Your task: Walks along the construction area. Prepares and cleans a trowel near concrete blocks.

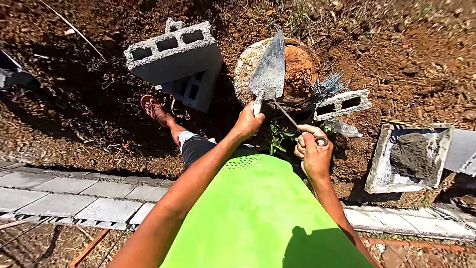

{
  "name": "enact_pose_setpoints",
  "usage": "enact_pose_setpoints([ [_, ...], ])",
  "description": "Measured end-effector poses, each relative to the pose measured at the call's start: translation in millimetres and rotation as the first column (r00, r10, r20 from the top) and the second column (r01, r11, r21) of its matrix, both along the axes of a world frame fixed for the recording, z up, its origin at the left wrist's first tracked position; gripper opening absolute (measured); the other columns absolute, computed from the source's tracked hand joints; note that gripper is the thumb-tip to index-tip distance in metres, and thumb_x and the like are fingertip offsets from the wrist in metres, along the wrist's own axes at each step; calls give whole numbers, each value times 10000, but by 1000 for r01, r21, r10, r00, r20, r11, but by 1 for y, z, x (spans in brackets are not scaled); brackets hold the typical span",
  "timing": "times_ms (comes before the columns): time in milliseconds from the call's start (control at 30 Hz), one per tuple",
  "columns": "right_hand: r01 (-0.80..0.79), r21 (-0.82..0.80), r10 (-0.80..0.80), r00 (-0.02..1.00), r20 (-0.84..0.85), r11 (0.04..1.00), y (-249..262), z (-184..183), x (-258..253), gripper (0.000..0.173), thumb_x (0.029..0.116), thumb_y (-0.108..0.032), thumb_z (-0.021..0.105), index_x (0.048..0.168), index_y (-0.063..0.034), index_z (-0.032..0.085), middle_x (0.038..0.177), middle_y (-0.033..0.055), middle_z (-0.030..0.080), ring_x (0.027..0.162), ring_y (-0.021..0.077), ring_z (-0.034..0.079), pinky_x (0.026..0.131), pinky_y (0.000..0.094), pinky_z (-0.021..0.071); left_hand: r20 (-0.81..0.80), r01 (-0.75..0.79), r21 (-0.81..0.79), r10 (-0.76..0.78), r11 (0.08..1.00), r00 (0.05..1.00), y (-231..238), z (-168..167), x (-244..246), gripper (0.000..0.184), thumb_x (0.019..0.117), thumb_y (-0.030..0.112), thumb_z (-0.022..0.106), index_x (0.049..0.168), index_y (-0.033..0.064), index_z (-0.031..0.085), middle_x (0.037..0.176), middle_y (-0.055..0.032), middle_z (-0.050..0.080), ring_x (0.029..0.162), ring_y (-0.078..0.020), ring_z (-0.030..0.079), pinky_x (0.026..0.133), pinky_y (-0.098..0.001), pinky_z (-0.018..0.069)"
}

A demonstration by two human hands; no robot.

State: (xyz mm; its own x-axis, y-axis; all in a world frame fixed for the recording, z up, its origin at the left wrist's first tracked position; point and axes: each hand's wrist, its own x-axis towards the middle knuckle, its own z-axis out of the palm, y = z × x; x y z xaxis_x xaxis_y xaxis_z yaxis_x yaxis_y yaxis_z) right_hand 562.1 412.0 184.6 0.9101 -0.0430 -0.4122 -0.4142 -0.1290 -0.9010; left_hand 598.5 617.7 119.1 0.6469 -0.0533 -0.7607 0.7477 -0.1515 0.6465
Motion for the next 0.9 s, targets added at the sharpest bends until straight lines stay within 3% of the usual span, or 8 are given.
enact_pose_setpoints([
  [133, -102, -25, 103, 994, 38, 995, 9, -14, 5, 302, 1066, -178, 455, 1248, -109, 686, 646, 0, 455, 438, 101, 379, 390, 268, 380, -24, 4, -7, -4, 1000, 1000, -2, -4, -6, 359, 982, 152, 592, 1316, 70, 488, 756, -123, 573, 481, -206, 540, 451, -368, 509],
  [333, 13, 88, -17, 999, 45, 996, -4, -20, 8, 279, 1028, -124, 466, 1187, -75, 690, 589, -59, 432, 430, 57, 373, 405, 226, 371, 1, 3, 6, -3, 1000, 1000, 4, -2, 5, 366, 970, 143, 604, 1313, 62, 503, 807, -145, 600, 510, -220, 561, 471, -384, 518],
  [433, -63, 98, 59, 997, 48, 993, 1, -27, 9, 312, 1068, -201, 444, 1272, -129, 669, 621, -22, 402, 424, 81, 336, 380, 240, 347, -31, 18, -1, -18, 1000, 999, 2, -1, 0, 384, 979, 152, 596, 1338, 80, 481, 794, -128, 586, 502, -208, 551, 460, -368, 515],
  [567, 45, 96, -53, 995, 84, 994, -14, -28, 3, 273, 1029, -115, 485, 1182, -70, 707, 584, -56, 449, 436, 66, 392, 416, 238, 387, -3, 12, 16, -12, 1000, 1000, 5, -1, 6, 383, 970, 148, 599, 1330, 73, 492, 794, -141, 596, 505, -221, 560, 465, -384, 518],
  [733, -16, 105, 3, 992, 129, 994, -9, -41, 4, 291, 1059, -168, 477, 1249, -109, 690, 636, -30, 442, 445, 73, 363, 402, 239, 367, -13, 38, 21, -38, 999, 999, 5, -1, 1, 377, 972, 150, 601, 1322, 58, 494, 789, -139, 596, 511, -218, 565, 474, -387, 525],
  [833, 39, 119, -55, 990, 127, 992, -26, -41, 6, 261, 1014, -106, 506, 1161, -82, 720, 583, -70, 467, 445, 56, 415, 433, 235, 411, 2, 34, 29, -34, 999, 999, 7, 1, 10, 358, 975, 137, 598, 1308, 51, 497, 776, -141, 589, 500, -218, 557, 465, -381, 516],
  [900, -50, 78, 39, 990, 133, 996, -20, -39, 11, 272, 1022, -118, 485, 1165, -88, 714, 600, -53, 467, 441, 61, 404, 421, 238, 406, 2, 43, 38, -43, 998, 999, 7, -3, 7, 369, 974, 139, 601, 1320, 55, 504, 785, -137, 595, 502, -212, 559, 469, -376, 520],
])
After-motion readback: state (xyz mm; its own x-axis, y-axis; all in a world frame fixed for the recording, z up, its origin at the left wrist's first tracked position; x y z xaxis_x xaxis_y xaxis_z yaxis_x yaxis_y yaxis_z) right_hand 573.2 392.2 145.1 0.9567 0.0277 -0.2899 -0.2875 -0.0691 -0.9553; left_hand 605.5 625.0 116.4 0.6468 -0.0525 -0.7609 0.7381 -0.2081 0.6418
